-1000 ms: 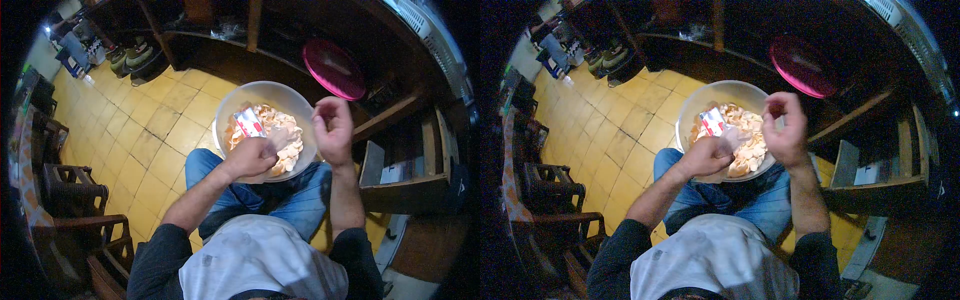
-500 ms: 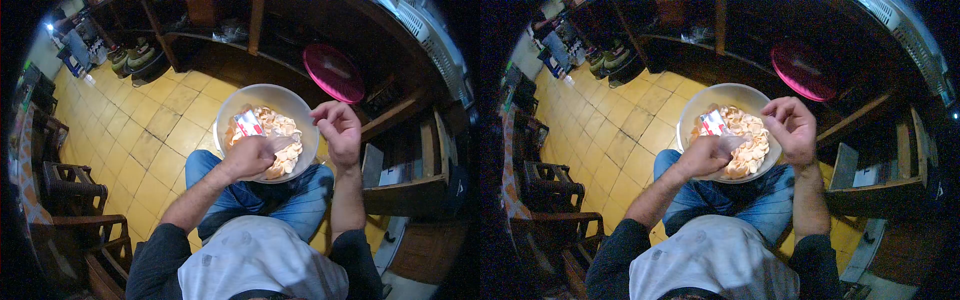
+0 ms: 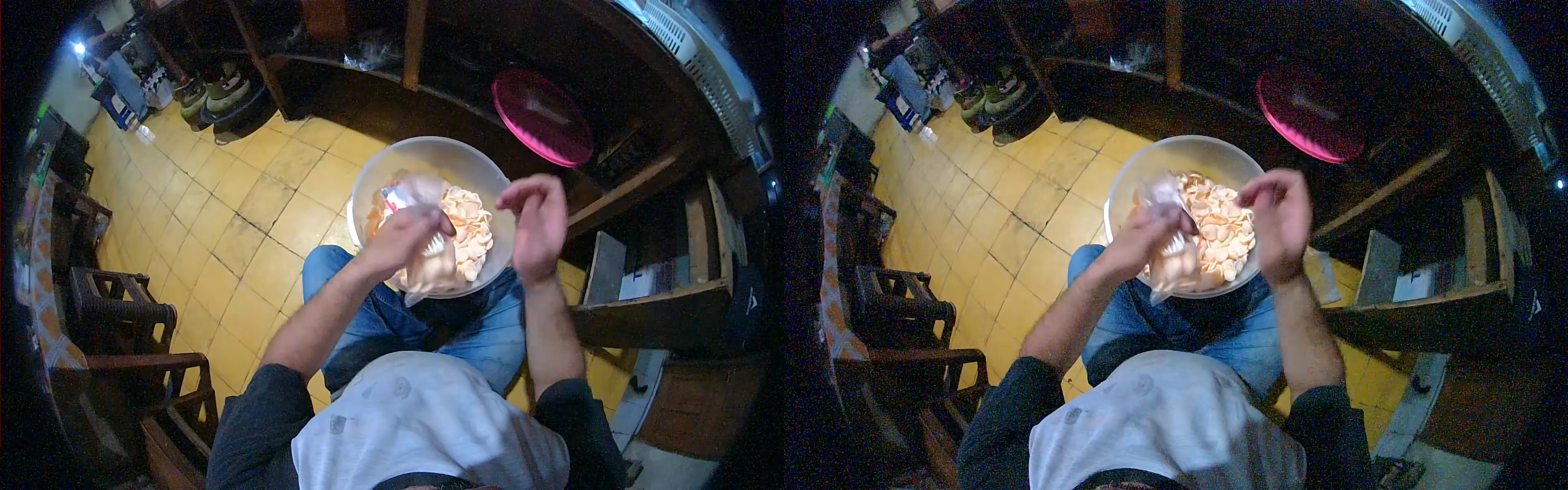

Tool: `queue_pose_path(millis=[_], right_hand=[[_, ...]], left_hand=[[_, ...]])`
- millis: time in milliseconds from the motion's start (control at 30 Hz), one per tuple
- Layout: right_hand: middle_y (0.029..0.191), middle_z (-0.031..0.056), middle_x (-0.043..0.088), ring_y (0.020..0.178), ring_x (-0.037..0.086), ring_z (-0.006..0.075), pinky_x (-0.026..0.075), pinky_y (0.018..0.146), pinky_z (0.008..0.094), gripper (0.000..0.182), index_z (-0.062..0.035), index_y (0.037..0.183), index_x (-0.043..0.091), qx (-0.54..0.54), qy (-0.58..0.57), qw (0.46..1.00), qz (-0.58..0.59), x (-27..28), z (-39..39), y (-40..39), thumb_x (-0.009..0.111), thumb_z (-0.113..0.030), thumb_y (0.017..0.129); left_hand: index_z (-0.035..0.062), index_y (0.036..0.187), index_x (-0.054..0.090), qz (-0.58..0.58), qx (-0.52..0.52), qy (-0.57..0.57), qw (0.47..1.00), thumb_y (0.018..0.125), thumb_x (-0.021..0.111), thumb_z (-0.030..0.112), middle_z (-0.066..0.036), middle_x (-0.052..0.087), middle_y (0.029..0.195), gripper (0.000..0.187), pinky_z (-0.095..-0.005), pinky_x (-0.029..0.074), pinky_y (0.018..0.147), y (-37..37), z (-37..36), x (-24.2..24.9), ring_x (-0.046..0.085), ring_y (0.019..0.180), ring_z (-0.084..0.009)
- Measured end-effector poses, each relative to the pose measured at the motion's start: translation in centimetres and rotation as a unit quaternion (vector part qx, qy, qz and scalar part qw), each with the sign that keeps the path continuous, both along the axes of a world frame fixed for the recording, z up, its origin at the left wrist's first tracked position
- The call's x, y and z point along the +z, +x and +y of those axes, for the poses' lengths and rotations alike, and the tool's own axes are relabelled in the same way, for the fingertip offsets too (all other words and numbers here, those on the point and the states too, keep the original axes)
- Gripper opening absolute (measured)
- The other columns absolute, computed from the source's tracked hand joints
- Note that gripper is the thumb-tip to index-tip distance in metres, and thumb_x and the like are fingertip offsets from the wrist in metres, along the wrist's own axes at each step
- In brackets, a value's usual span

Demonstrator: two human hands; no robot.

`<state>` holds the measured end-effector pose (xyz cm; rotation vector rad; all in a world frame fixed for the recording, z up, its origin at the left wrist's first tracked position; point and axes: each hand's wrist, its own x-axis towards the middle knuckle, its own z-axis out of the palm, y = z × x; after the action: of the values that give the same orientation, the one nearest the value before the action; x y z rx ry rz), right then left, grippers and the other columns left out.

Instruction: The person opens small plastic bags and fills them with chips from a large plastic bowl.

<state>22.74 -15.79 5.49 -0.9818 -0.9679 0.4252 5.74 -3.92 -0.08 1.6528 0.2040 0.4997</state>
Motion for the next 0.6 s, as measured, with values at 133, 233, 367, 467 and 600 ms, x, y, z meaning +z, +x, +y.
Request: queue_pose_path(millis=[133,233,367,467,600], right_hand=[[0.136,0.0203,0.04,0.124,0.043,0.0391,0.04,0.099,0.0484,0.06,-0.0198,0.124,0.057,-0.053,-0.081,0.787,-0.61,-1.1,-2.8,-3.9,0.08,-0.032,0.07],[0.136,0.0213,0.042,0.121,0.047,0.0381,0.042,0.097,0.0469,0.056,-0.017,0.122,0.056,-0.15,-0.061,0.735,-0.659,-6.3,-2.4,-4.3,0.079,-0.024,0.071],[0.125,0.0196,0.054,0.114,0.054,0.0288,0.044,0.096,0.0424,0.044,-0.0066,0.117,0.054,-0.099,-0.07,0.939,-0.322,-7.6,-2.3,-5.3,0.073,-0.02,0.081],[0.115,0.0133,0.061,0.114,0.054,0.0179,0.045,0.096,0.0362,0.039,0.0015,0.115,0.052,0.032,-0.175,0.983,0.046,-7.0,-2.6,-5.9,0.067,-0.023,0.089],[0.116,0.0101,0.06,0.111,0.053,0.0165,0.041,0.098,0.0314,0.032,0.0002,0.114,0.055,0.03,-0.248,0.952,0.177,-7.6,-3.6,-4.2,0.059,-0.024,0.094]], left_hand=[[0.0061,0.093,0.052,-0.096,0.097,-0.41,0.902,0.098,0.039,0.016,-0.014,0.064,0.096,0.017,-0.0377,0.051,0.088,0.3,0.3,0.2,0.061,0.095,-0.0242],[0.0078,0.088,0.048,-0.087,0.102,-0.467,0.874,0.1,0.036,0.021,-0.018,0.065,0.106,0.021,-0.0403,0.052,0.088,1.0,-1.5,0.6,0.062,0.093,-0.025],[0.0077,0.088,0.049,-0.103,0.083,-0.471,0.872,0.1,0.038,0.024,-0.019,0.065,0.111,0.023,-0.0393,0.051,0.09,1.9,-3.1,0.5,0.064,0.098,-0.0265],[0.007,0.089,0.05,-0.18,0.046,-0.43,0.883,0.101,0.04,0.03,-0.018,0.066,0.109,0.028,-0.0375,0.051,0.091,1.9,-2.5,-0.6,0.064,0.097,-0.0245],[0.0057,0.093,0.055,-0.066,0.05,-0.238,0.968,0.1,0.044,0.033,-0.014,0.067,0.104,0.031,-0.0337,0.05,0.089,0.1,0.3,-1.6,0.062,0.097,-0.0202]])
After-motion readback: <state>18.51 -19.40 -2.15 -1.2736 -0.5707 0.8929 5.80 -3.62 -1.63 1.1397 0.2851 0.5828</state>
